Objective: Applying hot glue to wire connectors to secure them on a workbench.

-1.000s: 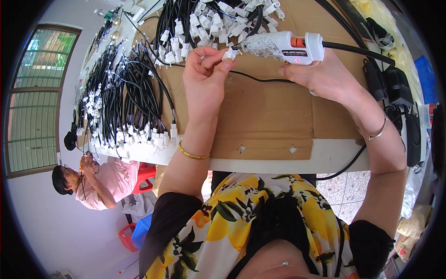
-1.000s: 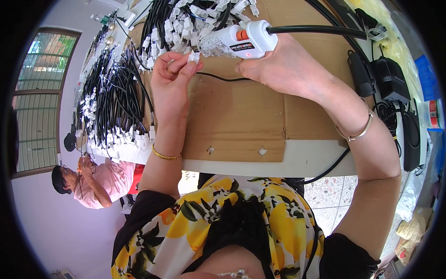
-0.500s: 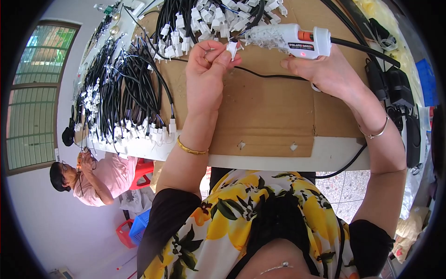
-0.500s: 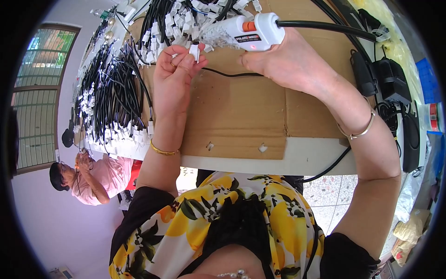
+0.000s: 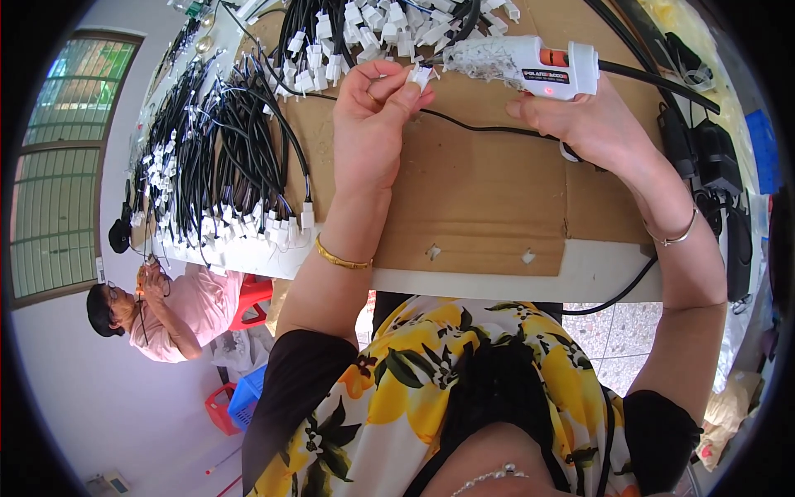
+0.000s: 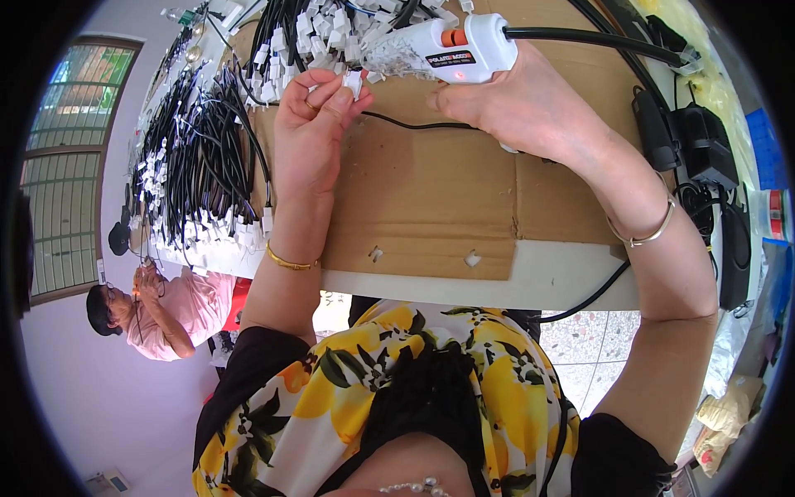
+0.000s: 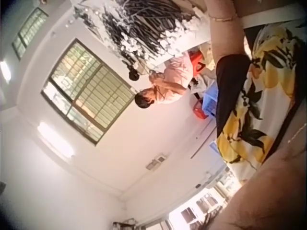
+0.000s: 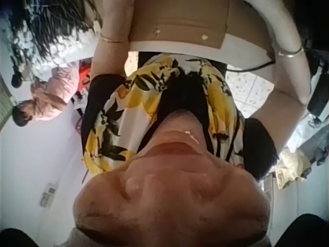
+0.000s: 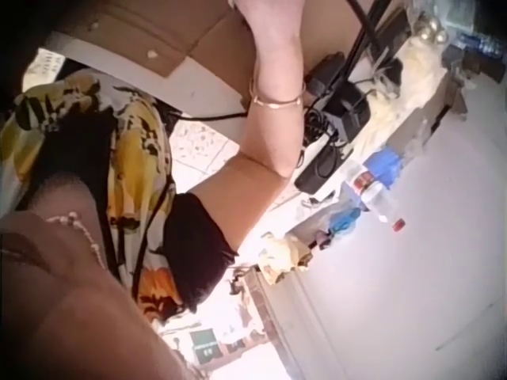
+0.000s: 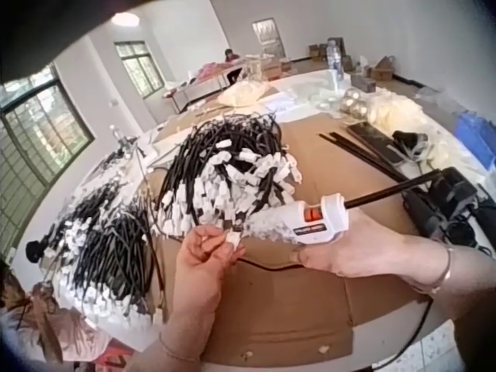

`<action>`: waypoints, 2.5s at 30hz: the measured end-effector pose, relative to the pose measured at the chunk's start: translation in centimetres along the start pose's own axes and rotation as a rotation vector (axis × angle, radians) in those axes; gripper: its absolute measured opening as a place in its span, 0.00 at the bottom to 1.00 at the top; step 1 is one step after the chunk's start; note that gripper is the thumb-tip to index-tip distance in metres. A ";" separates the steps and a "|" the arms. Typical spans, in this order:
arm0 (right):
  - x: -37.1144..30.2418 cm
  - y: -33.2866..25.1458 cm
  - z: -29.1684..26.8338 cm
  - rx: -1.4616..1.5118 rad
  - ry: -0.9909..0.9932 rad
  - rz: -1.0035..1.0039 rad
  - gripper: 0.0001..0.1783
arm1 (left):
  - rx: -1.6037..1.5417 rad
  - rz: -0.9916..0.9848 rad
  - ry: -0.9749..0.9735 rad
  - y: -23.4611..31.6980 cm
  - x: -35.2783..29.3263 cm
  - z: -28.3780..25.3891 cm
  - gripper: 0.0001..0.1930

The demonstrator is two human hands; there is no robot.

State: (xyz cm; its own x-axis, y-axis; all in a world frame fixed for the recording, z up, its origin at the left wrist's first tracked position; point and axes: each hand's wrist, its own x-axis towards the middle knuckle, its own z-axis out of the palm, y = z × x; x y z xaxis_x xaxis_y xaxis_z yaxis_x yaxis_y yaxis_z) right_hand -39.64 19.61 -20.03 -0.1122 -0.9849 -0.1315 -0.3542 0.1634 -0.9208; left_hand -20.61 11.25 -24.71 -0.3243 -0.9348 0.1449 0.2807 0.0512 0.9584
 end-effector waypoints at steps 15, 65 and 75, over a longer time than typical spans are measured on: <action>0.1 0.3 0.2 -0.016 -0.004 -0.009 0.08 | 0.015 0.031 0.002 0.0 0.0 -0.1 0.10; 0.0 0.2 0.1 0.003 0.036 -0.070 0.08 | 0.016 0.049 0.047 0.2 -0.1 0.1 0.11; 0.1 0.3 0.3 -0.008 0.039 -0.090 0.08 | -0.031 0.002 0.049 -0.1 -0.1 -0.1 0.11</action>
State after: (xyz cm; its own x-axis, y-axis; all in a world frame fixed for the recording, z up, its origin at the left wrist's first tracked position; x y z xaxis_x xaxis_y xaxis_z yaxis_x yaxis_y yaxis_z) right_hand -39.43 19.50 -20.43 -0.1157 -0.9927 -0.0334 -0.3716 0.0745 -0.9254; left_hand -20.55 11.27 -24.82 -0.2789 -0.9509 0.1340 0.3098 0.0430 0.9498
